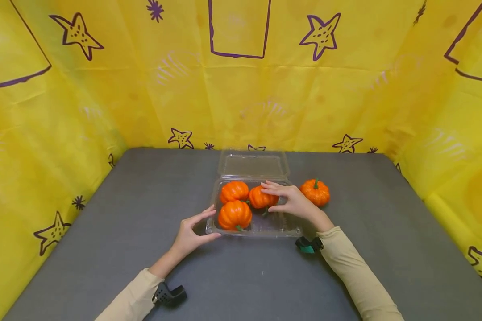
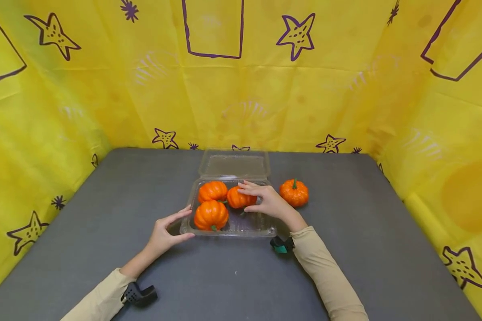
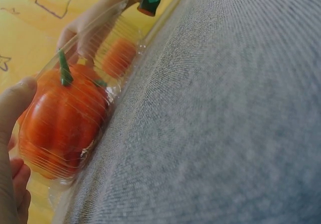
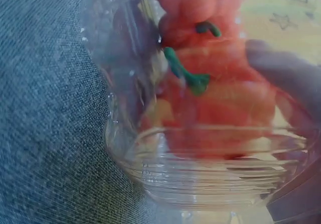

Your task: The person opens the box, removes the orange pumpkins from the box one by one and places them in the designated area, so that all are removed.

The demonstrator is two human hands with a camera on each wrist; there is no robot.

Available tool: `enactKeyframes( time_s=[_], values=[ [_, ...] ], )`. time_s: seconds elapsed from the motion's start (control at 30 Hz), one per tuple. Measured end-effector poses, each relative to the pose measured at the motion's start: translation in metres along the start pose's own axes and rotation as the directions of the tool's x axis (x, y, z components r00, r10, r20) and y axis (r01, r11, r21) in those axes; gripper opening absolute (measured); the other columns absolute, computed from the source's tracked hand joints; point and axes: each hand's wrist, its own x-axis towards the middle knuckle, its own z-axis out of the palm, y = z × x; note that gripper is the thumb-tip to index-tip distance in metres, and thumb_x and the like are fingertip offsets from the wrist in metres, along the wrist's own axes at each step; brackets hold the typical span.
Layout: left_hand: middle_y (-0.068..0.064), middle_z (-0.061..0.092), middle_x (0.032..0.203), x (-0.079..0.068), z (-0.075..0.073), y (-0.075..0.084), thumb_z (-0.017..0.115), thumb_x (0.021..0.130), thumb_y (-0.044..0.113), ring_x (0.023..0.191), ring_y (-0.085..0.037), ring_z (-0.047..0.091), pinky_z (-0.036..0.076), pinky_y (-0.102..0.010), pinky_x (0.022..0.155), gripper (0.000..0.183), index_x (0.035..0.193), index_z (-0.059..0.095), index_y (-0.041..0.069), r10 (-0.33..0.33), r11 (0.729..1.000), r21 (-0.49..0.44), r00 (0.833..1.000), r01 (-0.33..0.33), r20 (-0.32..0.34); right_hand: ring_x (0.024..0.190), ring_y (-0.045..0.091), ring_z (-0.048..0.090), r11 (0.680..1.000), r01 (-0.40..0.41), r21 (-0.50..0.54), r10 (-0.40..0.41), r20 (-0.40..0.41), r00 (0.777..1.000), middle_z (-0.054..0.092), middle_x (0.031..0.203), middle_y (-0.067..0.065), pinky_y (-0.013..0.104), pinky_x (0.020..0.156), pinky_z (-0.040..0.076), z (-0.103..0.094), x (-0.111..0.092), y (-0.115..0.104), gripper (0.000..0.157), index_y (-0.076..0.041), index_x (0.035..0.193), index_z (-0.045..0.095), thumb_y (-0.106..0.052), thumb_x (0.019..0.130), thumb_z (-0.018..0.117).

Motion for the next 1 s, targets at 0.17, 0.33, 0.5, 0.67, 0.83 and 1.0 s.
enactKeyframes(
  time_s=[0.17, 0.33, 0.5, 0.67, 0.83, 1.0],
  values=[
    [-0.031, 0.054, 0.108, -0.0003, -0.0014, -0.0017, 0.080, 0.052, -0.011, 0.102, -0.038, 0.053, 0.036, -0.025, 0.093, 0.055, 0.103, 0.058, -0.015, 0.000, 1.000, 0.015, 1.000, 0.000, -0.002, 0.123, 0.025, 0.036, 0.999, -0.014, -0.045, 0.014, 0.014, 1.000, 0.043, 0.132, 0.018, 0.036, 0.092, 0.038, 0.0003, 0.0004, 0.0050, 0.055, -0.002, 0.118, 0.058, -0.007, 0.067, 0.078],
    [-0.030, 0.054, 0.110, -0.0007, -0.0001, -0.0023, 0.081, 0.054, -0.010, 0.104, -0.036, 0.053, 0.035, -0.025, 0.093, 0.055, 0.103, 0.058, -0.015, -0.011, 1.000, 0.004, 1.000, 0.011, 0.008, 0.120, 0.026, 0.040, 0.997, -0.054, -0.064, 0.055, 0.016, 0.998, 0.038, 0.135, 0.017, 0.035, 0.086, 0.043, 0.0001, -0.0011, -0.0002, 0.064, -0.002, 0.125, 0.052, -0.002, 0.067, 0.077],
    [-0.029, 0.053, 0.111, -0.0008, -0.0007, -0.0034, 0.081, 0.054, -0.009, 0.105, -0.036, 0.052, 0.035, -0.026, 0.094, 0.055, 0.103, 0.058, -0.015, -0.021, 1.000, 0.001, 1.000, 0.021, 0.013, 0.118, 0.029, 0.041, 0.996, -0.091, 0.007, 0.091, 0.023, 0.996, 0.037, 0.136, 0.018, 0.032, 0.081, 0.046, 0.0022, -0.0008, -0.0004, 0.071, 0.003, 0.129, 0.044, 0.006, 0.065, 0.075],
    [-0.029, 0.054, 0.111, -0.0005, -0.0009, -0.0024, 0.081, 0.054, -0.010, 0.105, -0.035, 0.052, 0.035, -0.026, 0.094, 0.055, 0.103, 0.057, -0.015, -0.021, 1.000, -0.001, 1.000, 0.021, 0.016, 0.119, 0.026, 0.041, 0.997, -0.080, 0.008, 0.080, 0.015, 0.997, 0.039, 0.135, 0.015, 0.029, 0.081, 0.046, 0.0040, -0.0023, 0.0052, 0.073, 0.000, 0.130, 0.045, 0.006, 0.064, 0.076],
    [-0.030, 0.054, 0.109, -0.0004, -0.0014, -0.0007, 0.080, 0.053, -0.011, 0.104, -0.036, 0.053, 0.035, -0.025, 0.093, 0.056, 0.103, 0.057, -0.015, -0.005, 1.000, 0.007, 1.000, 0.004, 0.009, 0.116, 0.024, 0.045, 0.996, -0.053, -0.069, 0.052, -0.012, 0.999, 0.045, 0.131, 0.013, 0.028, 0.080, 0.046, 0.0045, -0.0023, 0.0049, 0.073, -0.002, 0.128, 0.048, -0.001, 0.062, 0.079],
    [-0.030, 0.054, 0.109, 0.0000, -0.0008, -0.0008, 0.081, 0.053, -0.011, 0.104, -0.035, 0.053, 0.035, -0.025, 0.093, 0.056, 0.104, 0.058, -0.014, -0.004, 1.000, 0.015, 1.000, 0.004, 0.006, 0.109, 0.022, 0.052, 0.973, -0.038, -0.227, 0.025, -0.060, 0.998, 0.053, 0.123, 0.010, 0.034, 0.084, 0.045, 0.0030, -0.0026, 0.0025, 0.073, -0.004, 0.124, 0.053, -0.018, 0.059, 0.083]
  ],
)
